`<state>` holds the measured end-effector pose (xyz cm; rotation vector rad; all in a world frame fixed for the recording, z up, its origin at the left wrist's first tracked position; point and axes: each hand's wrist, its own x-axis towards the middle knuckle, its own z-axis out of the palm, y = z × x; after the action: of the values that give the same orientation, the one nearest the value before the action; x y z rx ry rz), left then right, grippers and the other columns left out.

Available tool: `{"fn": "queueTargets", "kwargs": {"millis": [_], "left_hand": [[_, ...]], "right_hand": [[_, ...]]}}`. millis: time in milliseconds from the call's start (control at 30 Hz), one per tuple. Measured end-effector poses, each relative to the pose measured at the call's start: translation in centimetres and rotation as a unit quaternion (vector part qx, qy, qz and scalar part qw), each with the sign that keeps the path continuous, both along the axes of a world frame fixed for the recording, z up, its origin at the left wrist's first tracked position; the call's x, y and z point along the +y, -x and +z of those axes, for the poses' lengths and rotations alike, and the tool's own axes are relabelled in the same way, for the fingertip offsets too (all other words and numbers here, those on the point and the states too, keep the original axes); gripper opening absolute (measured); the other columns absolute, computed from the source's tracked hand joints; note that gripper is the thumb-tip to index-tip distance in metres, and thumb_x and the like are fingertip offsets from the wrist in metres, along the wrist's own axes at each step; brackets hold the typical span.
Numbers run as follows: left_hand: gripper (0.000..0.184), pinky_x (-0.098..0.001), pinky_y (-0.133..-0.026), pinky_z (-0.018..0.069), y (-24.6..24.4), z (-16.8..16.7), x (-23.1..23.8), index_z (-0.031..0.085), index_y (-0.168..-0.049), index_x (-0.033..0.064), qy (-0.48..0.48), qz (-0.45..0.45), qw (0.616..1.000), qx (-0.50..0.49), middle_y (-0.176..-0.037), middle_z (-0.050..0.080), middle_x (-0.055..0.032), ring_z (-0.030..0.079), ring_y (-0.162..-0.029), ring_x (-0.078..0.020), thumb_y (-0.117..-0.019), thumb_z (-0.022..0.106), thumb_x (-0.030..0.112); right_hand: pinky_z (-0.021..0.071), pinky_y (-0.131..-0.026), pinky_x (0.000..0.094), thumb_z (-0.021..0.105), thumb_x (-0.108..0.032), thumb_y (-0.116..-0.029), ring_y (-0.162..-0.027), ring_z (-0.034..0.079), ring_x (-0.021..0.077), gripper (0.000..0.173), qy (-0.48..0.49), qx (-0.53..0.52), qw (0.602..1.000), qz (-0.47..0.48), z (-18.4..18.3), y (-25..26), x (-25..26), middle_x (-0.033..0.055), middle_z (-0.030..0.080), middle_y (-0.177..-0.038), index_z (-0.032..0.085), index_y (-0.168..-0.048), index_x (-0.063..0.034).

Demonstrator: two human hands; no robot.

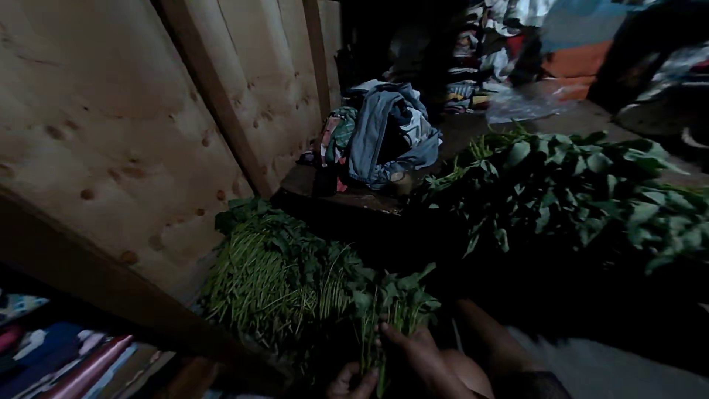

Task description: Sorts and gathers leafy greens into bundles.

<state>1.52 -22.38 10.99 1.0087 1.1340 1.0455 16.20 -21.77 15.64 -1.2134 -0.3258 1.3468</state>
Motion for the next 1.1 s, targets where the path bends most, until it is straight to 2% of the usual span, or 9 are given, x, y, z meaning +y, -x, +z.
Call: {"fn": "queueTargets", "kwargs": {"millis": [100,167,267,400,567,667,800,967,1100], "left_hand": [[0.003,-0.0229,-0.072,0.0575,-0.3,-0.3,-0.4,0.072,-0.091,-0.0023,-0.023,-0.004,0.999,0.043,-0.079,0.071,-0.0003,0.066,-0.073,-0.0027,-0.0887,0.072,0.000],[0.009,-0.0201,-0.065,0.0544,-0.4,-0.3,-0.5,0.072,-0.096,-0.0037,-0.021,-0.002,0.998,0.054,-0.077,0.069,0.0003,0.063,-0.067,-0.0011,-0.0939,0.067,0.004],[0.014,-0.0201,-0.063,0.0532,0.0,-0.1,-0.4,0.067,-0.102,-0.0050,-0.004,-0.016,1.000,0.010,-0.077,0.066,0.0001,0.061,-0.065,-0.0035,-0.0996,0.056,0.003],[0.010,-0.0217,-0.064,0.0541,0.5,0.0,0.4,0.065,-0.102,-0.0038,0.011,0.028,0.999,-0.044,-0.070,0.063,0.0021,0.061,-0.062,-0.0048,-0.0970,0.056,-0.003],[0.011,-0.0194,-0.062,0.0526,1.6,-0.4,1.3,0.068,-0.103,-0.0058,-0.008,0.066,0.998,0.007,-0.074,0.065,0.0013,0.059,-0.061,-0.0028,-0.0921,0.064,-0.005],[0.015,-0.0192,-0.065,0.0527,1.7,-0.5,0.9,0.071,-0.103,-0.0074,-0.025,0.048,0.996,0.069,-0.079,0.068,-0.0015,0.060,-0.066,-0.0011,-0.0883,0.070,-0.003],[0.018,-0.0243,-0.081,0.0566,1.4,-1.0,0.2,0.073,-0.105,-0.0074,-0.066,-0.022,0.992,0.109,-0.093,0.071,-0.0084,0.067,-0.085,-0.0060,-0.0894,0.071,0.001],[0.014,-0.0223,-0.081,0.0562,0.7,-1.0,-0.2,0.072,-0.104,-0.0054,-0.050,-0.040,0.997,0.044,-0.094,0.074,-0.0037,0.067,-0.085,-0.0034,-0.0961,0.061,0.000],[0.018,-0.0217,-0.083,0.0563,0.3,-0.2,-0.4,0.069,-0.098,-0.0023,-0.012,-0.031,0.999,-0.015,-0.093,0.075,0.0003,0.069,-0.087,-0.0025,-0.1011,0.051,0.001]], "right_hand": [[0.0628,-0.075,0.0323,0.062,-0.004,-0.1010,-0.078,0.072,0.0171,0.023,0.009,-0.018,1.000,0.019,0.1,-0.1,-0.1,0.0096,0.072,-0.092,0.060,-0.123,0.0023],[0.0629,-0.072,0.0332,0.061,-0.004,-0.1014,-0.076,0.072,0.0184,0.022,0.014,-0.009,1.000,0.010,0.1,-0.1,0.0,0.0109,0.072,-0.092,0.059,-0.123,0.0023],[0.0627,-0.070,0.0332,0.059,-0.003,-0.1021,-0.075,0.072,0.0190,0.024,0.005,0.008,1.000,0.007,-0.2,-0.2,0.2,0.0119,0.072,-0.095,0.057,-0.125,0.0031],[0.0620,-0.070,0.0319,0.059,-0.002,-0.1019,-0.076,0.072,0.0189,0.025,0.019,0.017,0.999,-0.024,-0.1,0.0,0.4,0.0122,0.073,-0.096,0.056,-0.126,0.0033],[0.0617,-0.065,0.0331,0.056,-0.002,-0.1033,-0.074,0.071,0.0206,0.023,0.008,0.041,0.998,-0.049,-0.3,-0.1,0.5,0.0145,0.072,-0.098,0.056,-0.125,0.0038],[0.0621,-0.069,0.0343,0.057,-0.005,-0.1036,-0.080,0.073,0.0212,0.026,0.029,0.025,0.999,-0.031,-0.1,-0.1,0.5,0.0143,0.072,-0.102,0.056,-0.128,0.0027],[0.0620,-0.077,0.0355,0.062,-0.011,-0.1021,-0.085,0.073,0.0197,0.026,0.044,-0.011,0.999,0.025,-0.4,-0.3,0.4,0.0115,0.073,-0.101,0.062,-0.126,0.0001],[0.0619,-0.069,0.0362,0.051,-0.008,-0.1070,-0.076,0.071,0.0212,0.021,0.004,0.080,0.995,0.053,-0.3,-0.4,0.2,0.0129,0.072,-0.096,0.056,-0.125,0.0013],[0.0626,-0.071,0.0374,0.055,-0.003,-0.1035,-0.079,0.072,0.0217,0.021,-0.009,0.090,0.994,0.061,-0.4,-0.7,0.0,0.0122,0.072,-0.096,0.056,-0.124,0.0004]]}}
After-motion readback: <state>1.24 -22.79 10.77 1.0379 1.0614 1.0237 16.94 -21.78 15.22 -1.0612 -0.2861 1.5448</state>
